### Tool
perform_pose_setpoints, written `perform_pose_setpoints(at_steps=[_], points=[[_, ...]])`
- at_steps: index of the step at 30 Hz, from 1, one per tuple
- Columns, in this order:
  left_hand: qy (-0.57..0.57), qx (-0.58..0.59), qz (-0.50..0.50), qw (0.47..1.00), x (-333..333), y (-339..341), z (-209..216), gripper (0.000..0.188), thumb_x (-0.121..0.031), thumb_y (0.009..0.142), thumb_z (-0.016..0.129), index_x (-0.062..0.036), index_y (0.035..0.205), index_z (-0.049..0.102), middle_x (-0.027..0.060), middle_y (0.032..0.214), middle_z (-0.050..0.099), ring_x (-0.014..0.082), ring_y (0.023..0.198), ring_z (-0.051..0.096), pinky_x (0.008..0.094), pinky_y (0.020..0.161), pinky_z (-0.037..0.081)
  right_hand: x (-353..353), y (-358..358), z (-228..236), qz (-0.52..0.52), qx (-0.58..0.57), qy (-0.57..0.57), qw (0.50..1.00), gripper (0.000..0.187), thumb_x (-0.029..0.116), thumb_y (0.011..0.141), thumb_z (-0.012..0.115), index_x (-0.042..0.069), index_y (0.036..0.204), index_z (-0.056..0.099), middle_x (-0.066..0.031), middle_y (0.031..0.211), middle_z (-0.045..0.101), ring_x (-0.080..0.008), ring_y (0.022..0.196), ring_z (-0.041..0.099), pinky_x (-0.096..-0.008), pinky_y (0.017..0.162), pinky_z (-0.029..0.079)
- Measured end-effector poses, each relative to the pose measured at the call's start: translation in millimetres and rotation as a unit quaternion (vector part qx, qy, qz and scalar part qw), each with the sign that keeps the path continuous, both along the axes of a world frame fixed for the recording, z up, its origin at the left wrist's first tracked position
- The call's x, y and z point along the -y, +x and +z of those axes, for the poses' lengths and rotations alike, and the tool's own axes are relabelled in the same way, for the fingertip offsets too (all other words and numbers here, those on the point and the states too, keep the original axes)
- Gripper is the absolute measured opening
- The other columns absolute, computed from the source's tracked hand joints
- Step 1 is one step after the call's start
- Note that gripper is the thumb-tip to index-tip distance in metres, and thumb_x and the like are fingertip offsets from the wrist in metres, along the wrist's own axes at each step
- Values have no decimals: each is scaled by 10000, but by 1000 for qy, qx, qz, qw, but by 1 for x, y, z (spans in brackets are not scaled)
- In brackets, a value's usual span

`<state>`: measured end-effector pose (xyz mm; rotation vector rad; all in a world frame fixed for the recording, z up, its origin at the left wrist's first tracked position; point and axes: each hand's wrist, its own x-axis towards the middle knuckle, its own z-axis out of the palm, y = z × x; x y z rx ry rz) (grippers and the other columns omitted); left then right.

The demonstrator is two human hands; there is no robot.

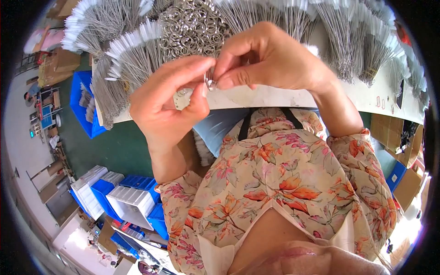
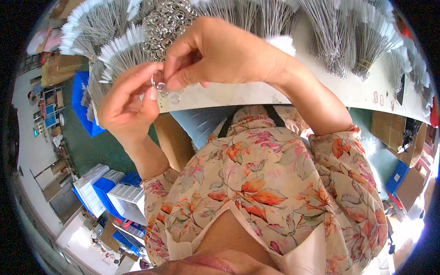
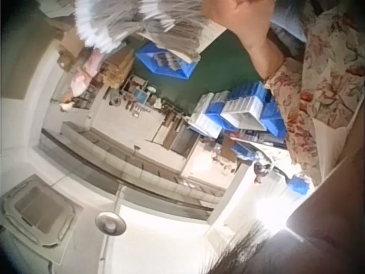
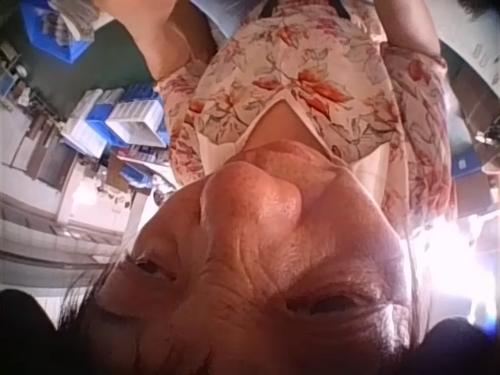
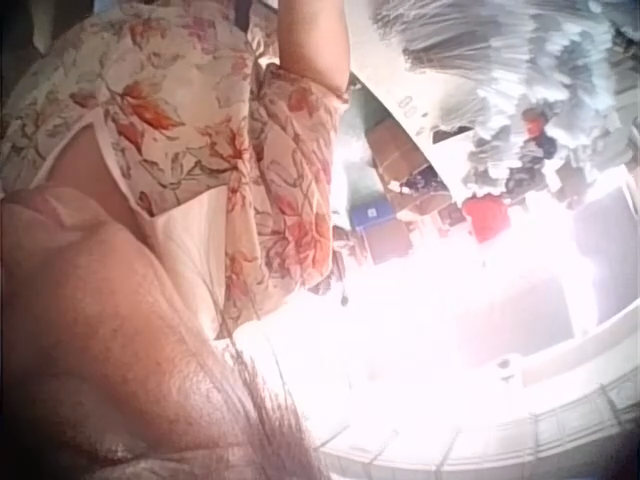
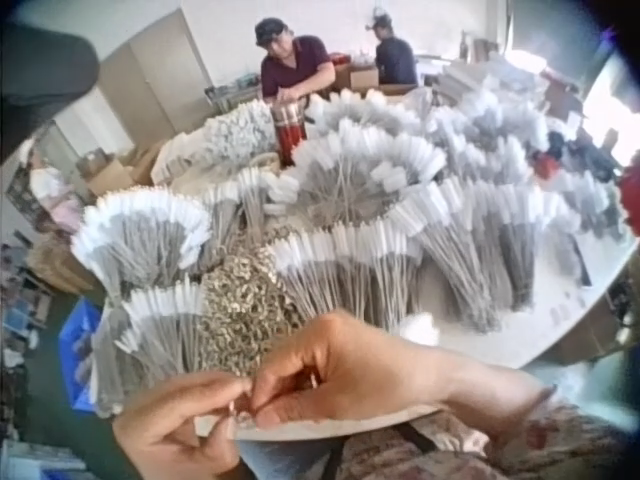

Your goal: Assembling white brush heads onto metal rings at a workshop table.

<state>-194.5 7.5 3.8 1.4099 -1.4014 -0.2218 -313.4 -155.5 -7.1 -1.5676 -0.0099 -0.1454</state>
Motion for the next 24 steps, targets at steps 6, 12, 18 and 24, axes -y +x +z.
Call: perform_pose_setpoints(at_steps=[6, 12, 18, 24], points=[[33, -170, 15, 985, 6, -2, -4, 315, 135, 724, 571, 51, 1027, 600, 131, 954, 628, 126, 787, 607, 228, 692, 511, -3, -7, -4, 0, -41, 68, 997, 139, 144, 818, 641, 22, 887, 644, 6, 700, 594, -53, 535, 478, -196, 495, 402], [59, -285, -9, 957, 19, 10, -3, 275, 66, 782, 573, 44, 1056, 586, 111, 967, 628, 110, 793, 599, 214, 652, 490, 1, -4, 2, -24, -21, 106, 994, 129, 111, 836, 611, 4, 907, 618, -9, 723, 589, -54, 585, 492, -199, 526, 412], [258, -173, 9, 951, 10, 33, -33, 229, -10, 807, 576, -37, 1031, 616, 63, 859, 644, 106, 709, 613, 217, 616, 491, -20, -19, -59, -163, 23, -277, 947, 63, 52, 763, 624, 16, 815, 623, -118, 706, 577, -252, 626, 582, -320, 558, 457], [210, -132, 422, 872, -67, 175, -73, 174, -147, 821, 583, -22, 933, 626, 69, 717, 632, 148, 615, 623, 254, 569, 493, -30, -68, -120, -189, 98, -517, 829, 204, 19, 625, 642, 72, 821, 621, -41, 714, 558, -224, 706, 549, -335, 629, 468]])
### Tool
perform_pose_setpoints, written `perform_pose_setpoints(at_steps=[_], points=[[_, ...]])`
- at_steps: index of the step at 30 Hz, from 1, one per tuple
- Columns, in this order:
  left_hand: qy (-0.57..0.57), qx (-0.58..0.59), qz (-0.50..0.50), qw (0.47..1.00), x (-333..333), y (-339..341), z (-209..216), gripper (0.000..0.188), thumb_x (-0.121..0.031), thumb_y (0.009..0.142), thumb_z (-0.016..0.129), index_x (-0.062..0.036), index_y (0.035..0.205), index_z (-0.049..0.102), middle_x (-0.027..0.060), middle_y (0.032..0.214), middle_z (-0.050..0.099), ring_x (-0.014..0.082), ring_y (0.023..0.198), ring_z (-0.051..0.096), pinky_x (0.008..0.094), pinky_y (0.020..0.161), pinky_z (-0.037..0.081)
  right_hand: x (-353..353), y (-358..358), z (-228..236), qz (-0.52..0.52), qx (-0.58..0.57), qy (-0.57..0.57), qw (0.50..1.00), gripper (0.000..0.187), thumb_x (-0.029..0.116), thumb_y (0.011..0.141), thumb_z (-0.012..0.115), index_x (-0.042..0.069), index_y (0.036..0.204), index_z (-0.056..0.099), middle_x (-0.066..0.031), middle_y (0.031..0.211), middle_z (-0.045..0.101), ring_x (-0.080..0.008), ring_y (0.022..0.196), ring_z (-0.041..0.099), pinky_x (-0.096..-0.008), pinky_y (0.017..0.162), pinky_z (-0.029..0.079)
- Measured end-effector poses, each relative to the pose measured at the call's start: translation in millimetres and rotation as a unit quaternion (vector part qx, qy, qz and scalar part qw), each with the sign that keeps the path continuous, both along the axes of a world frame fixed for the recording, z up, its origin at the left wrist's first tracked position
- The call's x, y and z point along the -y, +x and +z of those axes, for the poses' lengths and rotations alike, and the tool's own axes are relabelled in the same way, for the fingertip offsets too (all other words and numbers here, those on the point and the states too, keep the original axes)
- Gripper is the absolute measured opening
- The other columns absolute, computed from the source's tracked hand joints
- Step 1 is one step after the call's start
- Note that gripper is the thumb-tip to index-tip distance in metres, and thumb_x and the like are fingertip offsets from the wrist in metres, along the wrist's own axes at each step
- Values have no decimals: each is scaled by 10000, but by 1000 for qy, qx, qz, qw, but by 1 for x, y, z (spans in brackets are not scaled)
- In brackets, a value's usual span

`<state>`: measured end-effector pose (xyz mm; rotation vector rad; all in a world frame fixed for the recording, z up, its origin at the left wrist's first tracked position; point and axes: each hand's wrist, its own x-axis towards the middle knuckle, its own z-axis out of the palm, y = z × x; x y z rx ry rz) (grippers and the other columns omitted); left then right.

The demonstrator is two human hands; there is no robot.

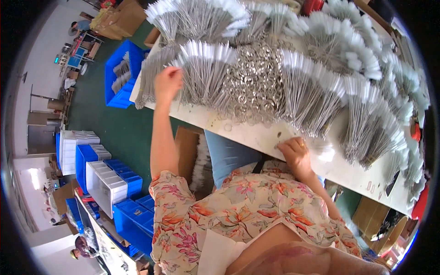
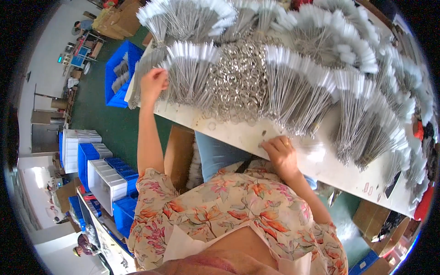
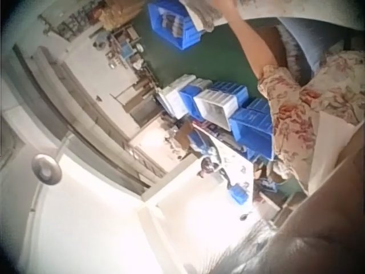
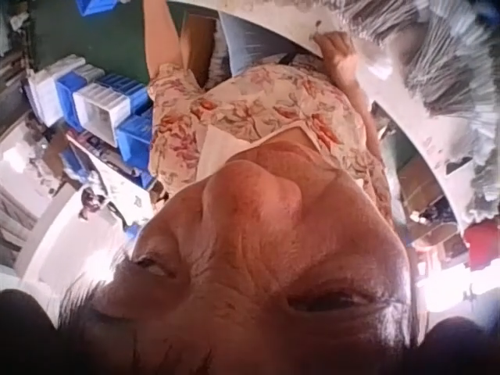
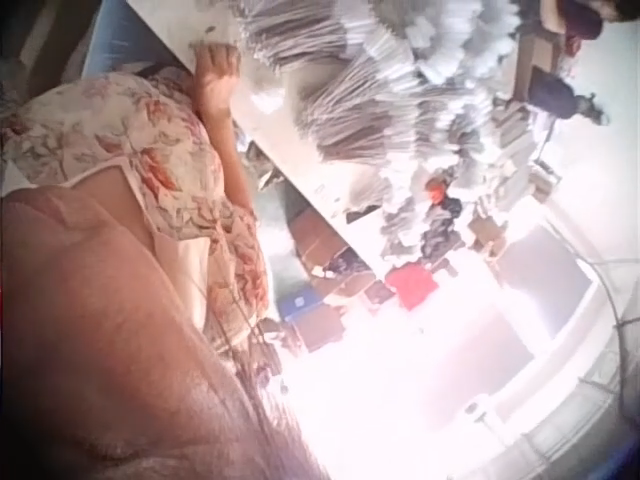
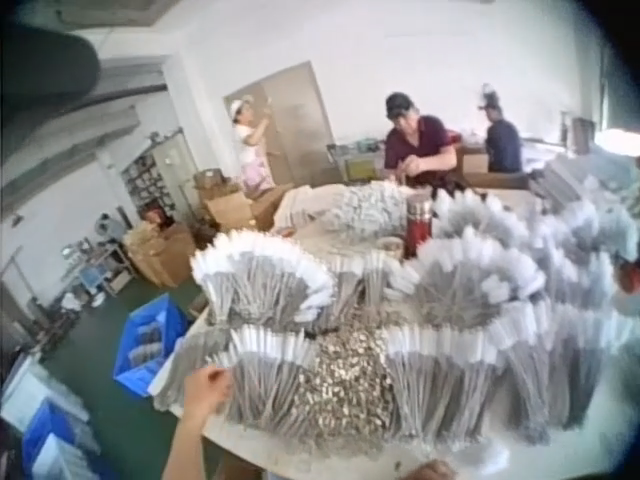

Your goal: Assembling white brush heads onto metal rings at a workshop table.

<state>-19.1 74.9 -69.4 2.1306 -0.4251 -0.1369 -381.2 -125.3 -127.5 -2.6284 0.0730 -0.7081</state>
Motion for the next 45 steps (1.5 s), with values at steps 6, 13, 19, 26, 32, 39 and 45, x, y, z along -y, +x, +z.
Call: perform_pose_setpoints(at_steps=[6, 13, 19, 26, 32, 39, 45], points=[[330, 210, 169, 905, -89, 106, -38, 310, -363, 756, 564, -84, 842, 667, 133, 860, 654, 313, 835, 617, 412, 740, 479, 24, 28, 38, -5, 76, 60, 995, 142, 13, 693, 658, 34, 826, 612, -80, 746, 576, -249, 687, 557, -342, 612, 476], [385, 148, 95, 906, -54, 114, -22, 244, -252, 741, 589, -37, 828, 665, 190, 897, 636, 336, 871, 611, 435, 758, 480, 111, 107, 51, -256, -214, 20, 943, 281, 318, 737, 647, 50, 812, 608, -144, 761, 622, -313, 745, 612, -392, 627, 478], [389, 190, 135, 891, -56, 112, -24, 263, -244, 782, 544, -22, 905, 612, 198, 915, 630, 389, 854, 599, 461, 746, 478, 125, 119, 29, -280, -165, 83, 942, 187, 273, 677, 624, 100, 746, 632, -122, 733, 638, -311, 721, 617, -406, 669, 480], [102, 356, 137, 919, -40, 68, -7, 324, -312, 834, 512, 6, 863, 565, 228, 803, 608, 397, 743, 593, 494, 662, 448, 128, 118, 42, -278, -168, 116, 939, 195, 244, 624, 575, 111, 739, 660, -135, 792, 647, -316, 759, 624, -397, 694, 493], [190, 194, 14, 962, -50, 46, -65, 447, -357, 828, 559, 14, 578, 563, 116, 472, 496, 241, 486, 520, 376, 519, 395, 127, 114, 47, -264, -186, 148, 935, 260, 314, 615, 594, 96, 739, 662, -135, 782, 646, -318, 754, 620, -388, 697, 493], [55, 219, 66, 972, -40, 56, -52, 348, -295, 865, 503, -21, 662, 576, 99, 518, 537, 225, 472, 513, 353, 487, 396, 139, 90, 37, -182, -105, 317, 925, 204, 233, 715, 580, 38, 750, 631, -109, 681, 613, -217, 669, 592, -341, 643, 470], [436, 478, 14, 763, -98, 185, -68, 285, -208, 777, 490, -46, 572, 604, 163, 624, 607, 322, 591, 597, 437, 531, 462, 113, 56, 74, -180, 84, 540, 818, 265, 209, 814, 518, -25, 922, 580, -55, 757, 563, -153, 670, 547, -282, 665, 437]])
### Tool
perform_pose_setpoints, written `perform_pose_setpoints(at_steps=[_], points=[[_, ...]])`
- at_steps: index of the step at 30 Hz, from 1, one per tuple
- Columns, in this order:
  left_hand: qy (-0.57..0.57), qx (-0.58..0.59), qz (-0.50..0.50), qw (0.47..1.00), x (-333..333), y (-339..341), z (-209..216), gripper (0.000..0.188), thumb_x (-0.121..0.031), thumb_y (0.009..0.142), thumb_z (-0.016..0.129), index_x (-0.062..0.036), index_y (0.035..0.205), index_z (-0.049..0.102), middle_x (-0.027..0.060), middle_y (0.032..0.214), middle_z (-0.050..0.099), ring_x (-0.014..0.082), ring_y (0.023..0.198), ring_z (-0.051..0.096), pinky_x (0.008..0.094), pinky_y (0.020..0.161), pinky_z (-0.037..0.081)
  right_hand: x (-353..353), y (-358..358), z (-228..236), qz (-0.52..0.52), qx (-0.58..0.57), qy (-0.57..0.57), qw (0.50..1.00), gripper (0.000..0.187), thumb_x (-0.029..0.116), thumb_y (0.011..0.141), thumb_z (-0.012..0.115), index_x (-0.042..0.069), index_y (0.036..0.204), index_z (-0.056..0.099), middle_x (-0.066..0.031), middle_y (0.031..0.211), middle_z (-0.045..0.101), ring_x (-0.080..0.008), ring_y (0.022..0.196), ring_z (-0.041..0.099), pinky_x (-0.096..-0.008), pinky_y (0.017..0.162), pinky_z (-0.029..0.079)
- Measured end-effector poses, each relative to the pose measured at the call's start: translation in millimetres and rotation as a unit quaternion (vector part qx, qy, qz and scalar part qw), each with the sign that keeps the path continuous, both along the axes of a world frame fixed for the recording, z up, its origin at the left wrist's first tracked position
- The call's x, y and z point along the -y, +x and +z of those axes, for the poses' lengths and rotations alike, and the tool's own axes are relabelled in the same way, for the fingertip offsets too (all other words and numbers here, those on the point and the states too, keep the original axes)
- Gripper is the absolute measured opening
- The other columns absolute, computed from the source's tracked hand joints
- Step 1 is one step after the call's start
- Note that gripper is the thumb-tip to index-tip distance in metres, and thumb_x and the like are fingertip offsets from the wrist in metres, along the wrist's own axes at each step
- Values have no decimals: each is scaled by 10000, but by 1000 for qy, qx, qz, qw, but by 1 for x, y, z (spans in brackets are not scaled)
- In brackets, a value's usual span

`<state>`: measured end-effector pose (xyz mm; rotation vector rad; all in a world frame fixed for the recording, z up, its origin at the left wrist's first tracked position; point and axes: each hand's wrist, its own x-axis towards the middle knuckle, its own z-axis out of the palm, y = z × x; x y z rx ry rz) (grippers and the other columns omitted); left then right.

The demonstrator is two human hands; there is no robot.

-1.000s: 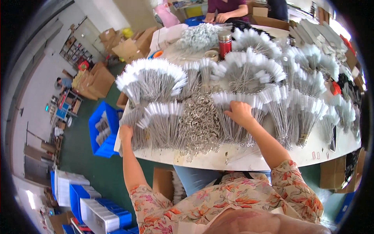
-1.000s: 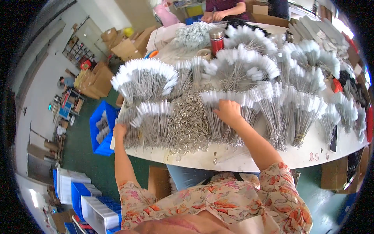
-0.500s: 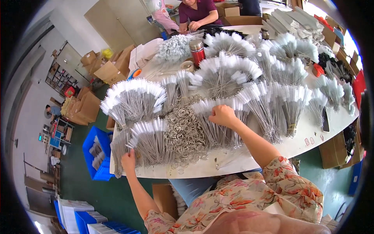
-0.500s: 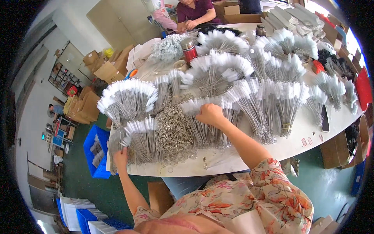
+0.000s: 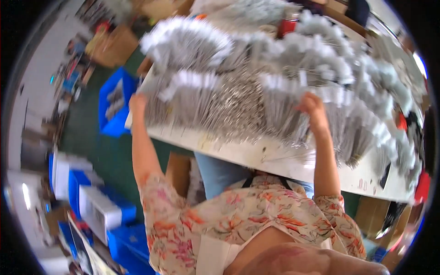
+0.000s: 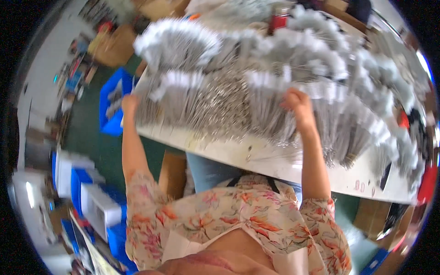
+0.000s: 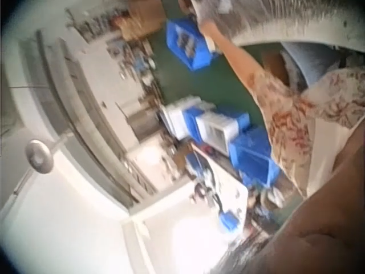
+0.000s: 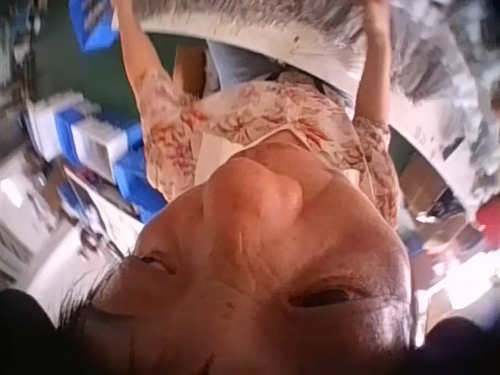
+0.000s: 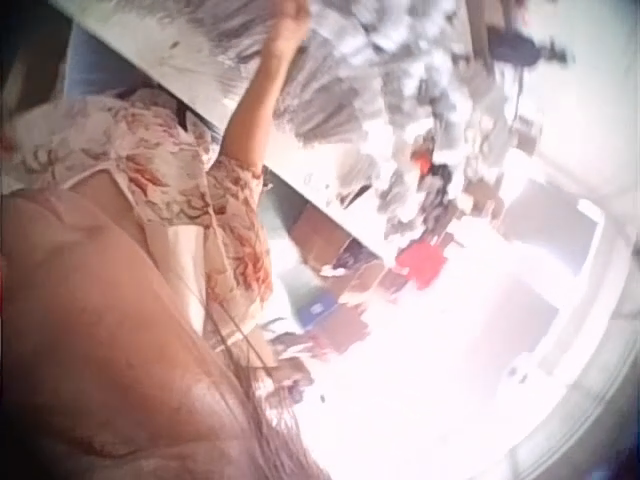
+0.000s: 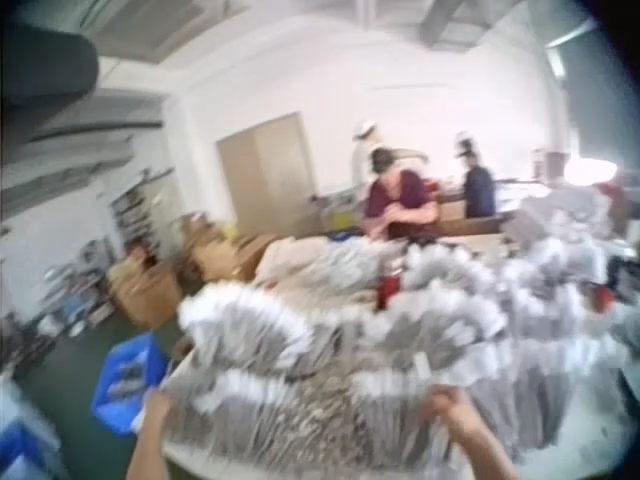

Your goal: Assembling white brush heads onto metal rings at a workshop table.

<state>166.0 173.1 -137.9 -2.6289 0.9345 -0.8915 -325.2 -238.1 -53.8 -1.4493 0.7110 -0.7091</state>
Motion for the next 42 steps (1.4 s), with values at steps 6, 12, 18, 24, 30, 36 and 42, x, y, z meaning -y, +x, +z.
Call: perform_pose_setpoints(at_steps=[6, 12, 18, 24, 30, 36, 42], points=[[-216, -265, 263, 902, 36, -60, 60, 348, -330, 813, 521, -19, 910, 642, 204, 996, 619, 362, 946, 590, 425, 805, 475, 1, -31, 7, 77, 95, 43, 992, 187, 106, 812, 446, 100, 627, 420, 25, 584, 334, -92, 550, 332, -288, 657, 395], [-253, -249, 255, 899, 19, -65, 67, 305, -344, 812, 520, -82, 868, 668, 171, 962, 633, 356, 932, 593, 430, 791, 476, -1, -52, 8, 22, 116, 83, 989, 175, 175, 825, 469, 97, 681, 410, 26, 612, 317, -101, 560, 306, -285, 655, 375], [-203, -294, 72, 931, 60, -98, 55, 491, -474, 830, 455, -31, 771, 658, 209, 774, 620, 386, 799, 593, 459, 734, 442, 9, -80, 9, 2, 226, 152, 962, 224, 209, 857, 467, 101, 678, 385, 12, 619, 306, -114, 576, 319, -288, 621, 357], [-317, -424, 4, 848, 57, -135, 3, 352, -330, 821, 578, 18, 839, 630, 96, 688, 603, 171, 637, 518, 325, 614, 421, 39, -103, 5, -96, 258, 84, 958, 261, 232, 891, 409, 57, 705, 459, -20, 610, 405, -130, 548, 423, -312, 551, 448], [-283, -254, -93, 920, 111, -158, 23, 308, -279, 841, 551, 25, 791, 556, 171, 731, 563, 326, 658, 501, 394, 634, 411, 53, -179, 31, -261, 229, 2, 938, 213, 151, 875, 382, -5, 841, 522, -17, 625, 417, -97, 513, 379, -253, 477, 384], [-228, -305, -26, 924, 119, -143, 36, 315, -271, 863, 514, 30, 769, 510, 206, 714, 536, 393, 667, 484, 446, 642, 387, 69, -192, 7, -354, -167, -272, 879, 189, 172, 824, 538, 41, 870, 666, 16, 546, 480, -62, 515, 411, -227, 473, 341], [-167, -259, -71, 949, 100, -152, 40, 302, -240, 850, 521, 44, 750, 540, 217, 690, 545, 397, 656, 487, 449, 627, 380, 74, -160, 4, -318, -292, -348, 832, 212, 227, 795, 550, 68, 871, 668, -102, 686, 601, -202, 632, 572, -329, 600, 455]])
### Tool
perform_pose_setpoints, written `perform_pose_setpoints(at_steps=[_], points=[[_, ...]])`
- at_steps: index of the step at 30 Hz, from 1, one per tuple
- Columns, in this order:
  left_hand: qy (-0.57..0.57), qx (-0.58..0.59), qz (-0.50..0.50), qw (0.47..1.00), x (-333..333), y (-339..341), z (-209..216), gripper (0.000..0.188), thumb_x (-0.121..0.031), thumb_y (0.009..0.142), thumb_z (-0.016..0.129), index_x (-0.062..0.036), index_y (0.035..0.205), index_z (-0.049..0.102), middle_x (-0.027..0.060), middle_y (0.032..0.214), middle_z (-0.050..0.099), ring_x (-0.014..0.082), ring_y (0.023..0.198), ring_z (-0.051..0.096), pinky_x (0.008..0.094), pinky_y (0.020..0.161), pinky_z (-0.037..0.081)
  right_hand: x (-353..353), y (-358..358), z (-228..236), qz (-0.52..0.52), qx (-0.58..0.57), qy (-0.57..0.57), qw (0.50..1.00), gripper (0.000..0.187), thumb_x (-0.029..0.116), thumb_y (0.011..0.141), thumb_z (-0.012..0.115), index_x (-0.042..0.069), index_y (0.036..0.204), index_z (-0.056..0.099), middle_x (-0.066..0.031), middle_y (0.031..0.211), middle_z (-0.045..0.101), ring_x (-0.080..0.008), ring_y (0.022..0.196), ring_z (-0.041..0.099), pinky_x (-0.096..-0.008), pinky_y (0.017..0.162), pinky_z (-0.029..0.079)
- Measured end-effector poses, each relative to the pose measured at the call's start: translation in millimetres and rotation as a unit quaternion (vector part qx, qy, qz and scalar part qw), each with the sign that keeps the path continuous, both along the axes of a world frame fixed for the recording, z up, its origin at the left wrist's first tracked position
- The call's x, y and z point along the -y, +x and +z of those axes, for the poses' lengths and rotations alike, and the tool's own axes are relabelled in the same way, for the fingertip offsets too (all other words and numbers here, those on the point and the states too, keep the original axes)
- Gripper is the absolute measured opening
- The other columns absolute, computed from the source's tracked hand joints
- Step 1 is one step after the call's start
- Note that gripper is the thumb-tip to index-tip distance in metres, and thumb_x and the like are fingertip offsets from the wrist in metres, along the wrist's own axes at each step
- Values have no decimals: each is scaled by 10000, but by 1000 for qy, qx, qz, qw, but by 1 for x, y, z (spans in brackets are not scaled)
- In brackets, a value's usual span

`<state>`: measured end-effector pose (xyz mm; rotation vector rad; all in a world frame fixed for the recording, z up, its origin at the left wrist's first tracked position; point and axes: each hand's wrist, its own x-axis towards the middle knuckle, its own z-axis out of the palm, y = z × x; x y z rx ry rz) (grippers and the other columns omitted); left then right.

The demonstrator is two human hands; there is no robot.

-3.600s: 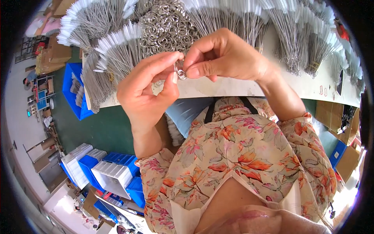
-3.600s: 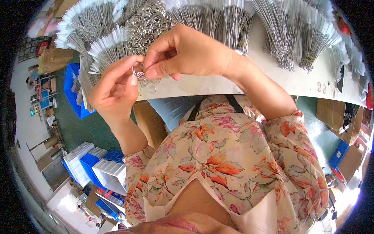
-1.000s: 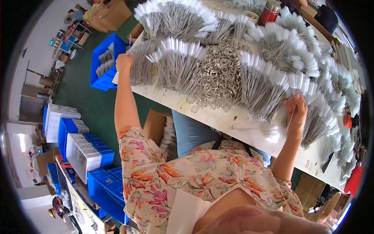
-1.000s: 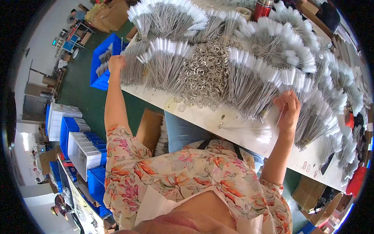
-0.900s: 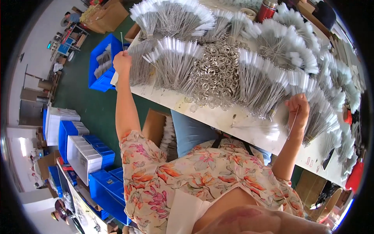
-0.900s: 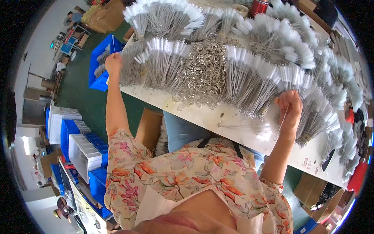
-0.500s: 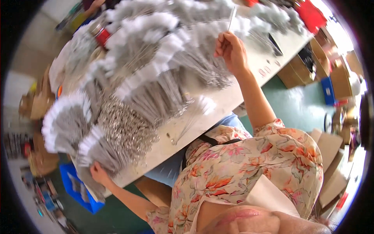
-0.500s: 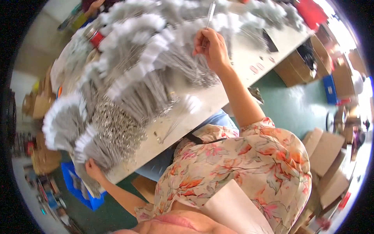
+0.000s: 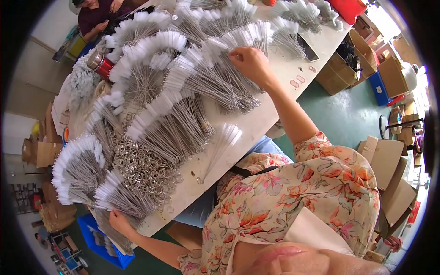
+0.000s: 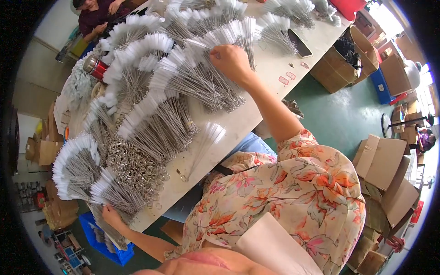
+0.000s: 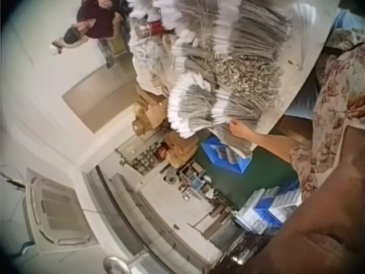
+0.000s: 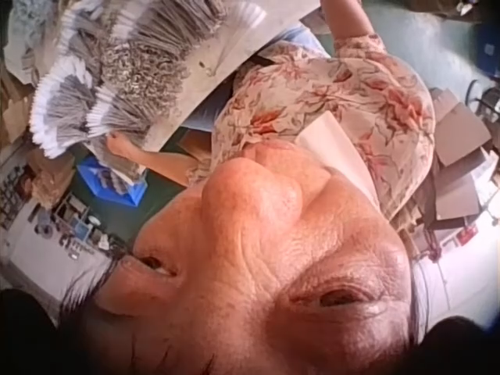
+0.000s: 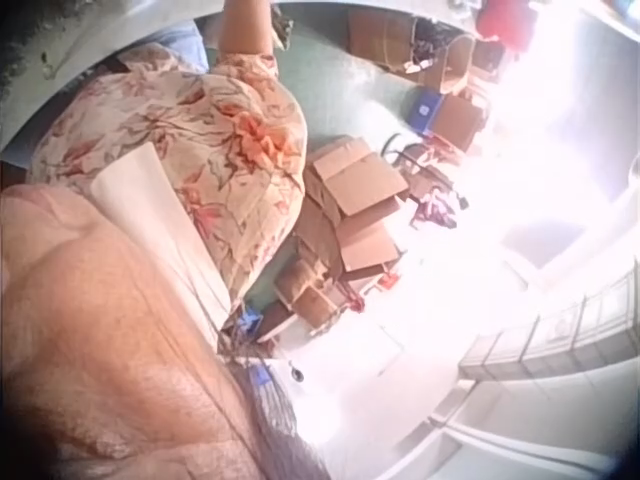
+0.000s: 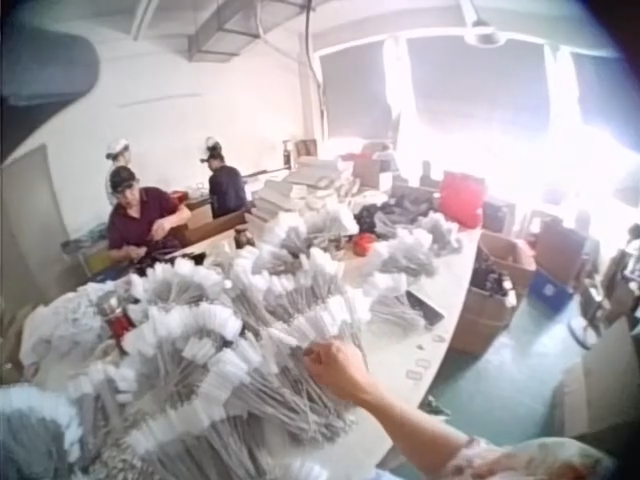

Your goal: Assembling white brush heads onto metal rings at a workshop table.

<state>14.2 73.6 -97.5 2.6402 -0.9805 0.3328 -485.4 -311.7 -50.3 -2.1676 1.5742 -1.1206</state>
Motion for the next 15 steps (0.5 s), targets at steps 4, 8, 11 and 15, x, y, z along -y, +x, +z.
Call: perform_pose_setpoints(at_steps=[4, 8, 11, 15], points=[[50, -25, 3, 998, 9, -23, 20, 293, -230, 841, 533, 46, 743, 545, 217, 676, 547, 390, 639, 497, 454, 620, 383, 12, 10, 4, -57, -191, 55, 978, 201, 231, 777, 531, 85, 809, 665, -135, 750, 635, -295, 714, 624, -394, 649, 480], [58, 16, 26, 998, 0, -9, 14, 291, -220, 837, 547, 42, 713, 537, 190, 646, 543, 347, 610, 516, 431, 601, 404, 7, 14, 6, -78, -145, 118, 979, 188, 231, 762, 544, 87, 768, 665, -128, 741, 636, -297, 709, 623, -393, 653, 482], [2, -100, 76, 992, 9, -14, 20, 291, -218, 858, 532, 39, 720, 541, 163, 636, 556, 275, 552, 546, 393, 556, 415, 14, 0, -7, -5, -54, 85, 995, 206, 262, 728, 617, 70, 790, 660, -118, 691, 624, -257, 633, 607, -371, 610, 473], [107, -37, 33, 993, 12, -5, 37, 292, -221, 879, 509, 44, 763, 544, 170, 641, 543, 246, 520, 545, 365, 519, 412, 16, -26, 25, 12, 139, -21, 990, 183, 206, 751, 636, 25, 784, 638, -80, 623, 582, -125, 559, 512, -281, 549, 426]])
